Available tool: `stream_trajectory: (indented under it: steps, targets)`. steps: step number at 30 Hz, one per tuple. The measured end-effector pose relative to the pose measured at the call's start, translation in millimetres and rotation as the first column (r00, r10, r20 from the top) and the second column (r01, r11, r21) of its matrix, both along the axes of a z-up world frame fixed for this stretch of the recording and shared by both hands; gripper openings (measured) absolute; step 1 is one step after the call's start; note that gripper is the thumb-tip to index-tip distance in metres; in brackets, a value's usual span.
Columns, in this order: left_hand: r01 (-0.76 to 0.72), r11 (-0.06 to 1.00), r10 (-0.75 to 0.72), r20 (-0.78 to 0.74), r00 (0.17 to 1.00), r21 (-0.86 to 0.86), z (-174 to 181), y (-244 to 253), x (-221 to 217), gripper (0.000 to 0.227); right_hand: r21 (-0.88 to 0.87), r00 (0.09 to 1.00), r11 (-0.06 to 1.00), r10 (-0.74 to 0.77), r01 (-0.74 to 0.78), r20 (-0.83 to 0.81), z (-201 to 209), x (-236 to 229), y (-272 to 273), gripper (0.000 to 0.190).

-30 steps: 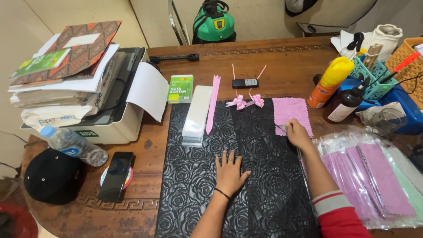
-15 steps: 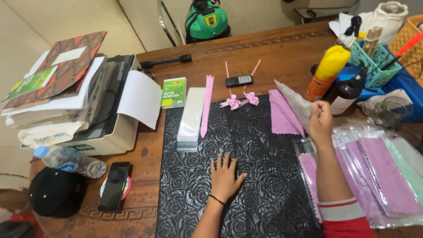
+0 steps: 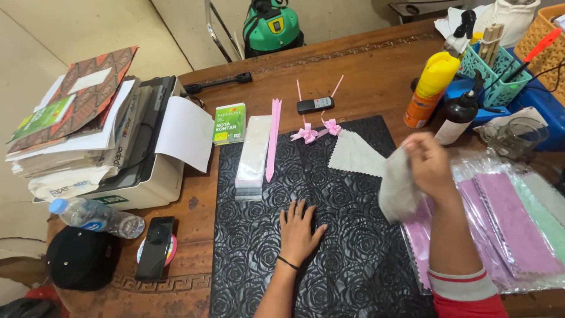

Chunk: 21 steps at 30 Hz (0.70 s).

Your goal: The person packages textile products by folding a purple cloth and placing it into a clear plastic sleeve with a decorative ribbon, then organizing the finished items on a table.

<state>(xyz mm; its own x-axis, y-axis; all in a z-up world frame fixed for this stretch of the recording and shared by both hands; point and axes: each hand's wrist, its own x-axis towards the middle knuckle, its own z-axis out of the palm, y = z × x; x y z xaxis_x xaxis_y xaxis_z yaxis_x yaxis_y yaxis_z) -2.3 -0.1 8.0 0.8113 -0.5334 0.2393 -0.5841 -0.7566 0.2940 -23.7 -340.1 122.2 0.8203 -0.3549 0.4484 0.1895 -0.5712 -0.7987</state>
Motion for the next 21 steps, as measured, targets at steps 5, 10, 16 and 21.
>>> stream_trajectory:
  steps: [5,10,16,21]
  targets:
    - [0.020,0.915,-0.030,-0.018,0.999,-0.404,41.3,3.4,-7.5,0.057,-0.026,0.904,0.923,0.370,-0.384,-0.215,29.2,-22.3,71.6,0.020]
    - [0.199,0.698,-0.177,0.103,0.979,-0.688,94.5,13.5,-32.3,0.069,-0.119,0.669,0.662,0.706,-0.740,-0.233,44.6,-41.9,109.2,0.022]
    - [0.249,0.762,-0.471,-0.248,0.847,-0.598,107.2,33.3,-60.7,0.053,-0.095,0.691,0.684,0.712,-0.723,-0.126,33.7,-58.0,112.2,0.028]
    - [-0.034,0.744,-0.428,-0.515,0.742,-0.667,71.9,59.2,-76.1,0.021,-0.152,0.814,0.799,0.573,-0.582,-0.102,32.4,-58.0,104.6,0.029]
